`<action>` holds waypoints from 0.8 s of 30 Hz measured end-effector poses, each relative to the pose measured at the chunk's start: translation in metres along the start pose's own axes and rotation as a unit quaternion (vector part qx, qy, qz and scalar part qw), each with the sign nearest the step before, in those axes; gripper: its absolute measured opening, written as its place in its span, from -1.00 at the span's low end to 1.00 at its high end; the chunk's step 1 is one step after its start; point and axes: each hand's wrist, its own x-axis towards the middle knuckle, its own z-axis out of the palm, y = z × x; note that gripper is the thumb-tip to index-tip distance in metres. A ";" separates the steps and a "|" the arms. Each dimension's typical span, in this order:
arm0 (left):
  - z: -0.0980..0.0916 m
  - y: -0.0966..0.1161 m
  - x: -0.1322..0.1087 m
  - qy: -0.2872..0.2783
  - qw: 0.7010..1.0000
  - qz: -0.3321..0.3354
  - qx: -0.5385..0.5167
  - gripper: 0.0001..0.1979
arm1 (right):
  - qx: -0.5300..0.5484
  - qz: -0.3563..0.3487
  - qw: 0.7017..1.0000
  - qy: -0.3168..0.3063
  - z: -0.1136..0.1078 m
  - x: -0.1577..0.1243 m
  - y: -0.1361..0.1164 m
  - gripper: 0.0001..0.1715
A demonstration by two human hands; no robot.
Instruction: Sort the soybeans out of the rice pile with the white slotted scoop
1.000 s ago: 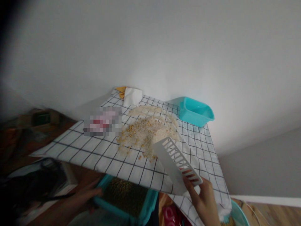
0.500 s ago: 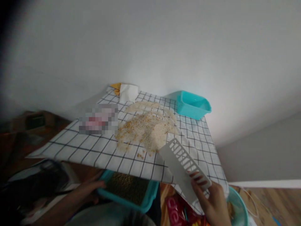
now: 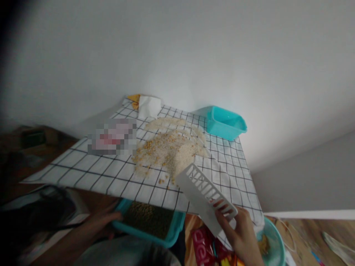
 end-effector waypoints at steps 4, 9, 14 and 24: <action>-0.005 0.000 -0.005 -0.008 1.000 0.019 0.003 -0.20 | 0.014 0.006 1.000 0.014 0.002 0.001 0.001 -0.54; -0.010 -0.009 0.000 0.003 1.000 0.015 0.008 -0.32 | 0.004 0.009 1.000 0.001 -0.007 0.000 0.008 -0.60; -0.003 -0.010 0.004 -0.004 1.000 0.008 -0.006 -0.40 | -0.008 0.007 0.999 -0.031 -0.012 -0.010 0.005 -0.61; 0.005 0.010 -0.011 -0.039 0.999 0.000 0.015 -0.28 | 0.027 0.025 0.999 -0.027 -0.006 -0.018 0.003 -0.57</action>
